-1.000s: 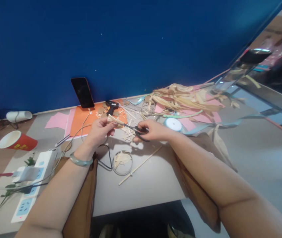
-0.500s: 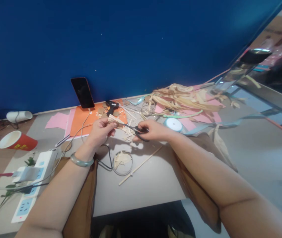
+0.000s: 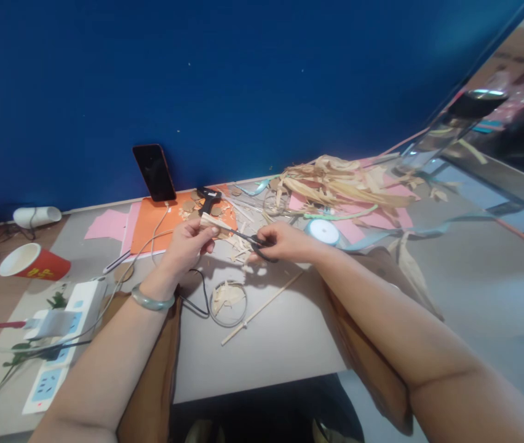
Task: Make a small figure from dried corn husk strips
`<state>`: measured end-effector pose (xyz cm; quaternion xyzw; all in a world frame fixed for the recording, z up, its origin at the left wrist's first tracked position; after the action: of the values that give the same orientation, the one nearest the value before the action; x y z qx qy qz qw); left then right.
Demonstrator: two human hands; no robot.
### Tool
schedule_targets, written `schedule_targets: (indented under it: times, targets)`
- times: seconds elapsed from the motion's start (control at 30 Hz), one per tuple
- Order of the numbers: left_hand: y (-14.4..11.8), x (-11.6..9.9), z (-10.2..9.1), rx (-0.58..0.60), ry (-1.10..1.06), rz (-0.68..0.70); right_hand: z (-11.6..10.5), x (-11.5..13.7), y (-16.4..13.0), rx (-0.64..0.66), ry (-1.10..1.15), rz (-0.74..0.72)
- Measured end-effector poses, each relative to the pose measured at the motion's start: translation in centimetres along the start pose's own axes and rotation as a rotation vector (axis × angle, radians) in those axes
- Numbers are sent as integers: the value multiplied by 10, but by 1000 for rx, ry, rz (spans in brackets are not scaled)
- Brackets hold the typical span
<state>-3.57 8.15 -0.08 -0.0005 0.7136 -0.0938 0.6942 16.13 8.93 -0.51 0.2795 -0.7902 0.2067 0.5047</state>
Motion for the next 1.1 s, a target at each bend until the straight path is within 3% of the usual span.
schedule_targets:
  times: [0.53,0.77,1.1]
  targets:
    - [-1,2,1,30,2,8,-2,4,0,-23,-79,-21]
    - [-5,6,12,37,93,-90,0,5,-1,-14,-110,-30]
    - [-8,4,15,41,112,-91,0,3,1,-18,-124,-43]
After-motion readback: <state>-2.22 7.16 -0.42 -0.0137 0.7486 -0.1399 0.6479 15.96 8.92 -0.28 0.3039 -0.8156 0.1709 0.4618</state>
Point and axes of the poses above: each hand's wrist, its own y-axis towards the middle knuckle, its own z-axis out of the palm, x = y × z, the point moved 5 cm from there along y, towards the middle knuckle, and after that the axes turned 9 degrees about -z, right-handed, at the moved point
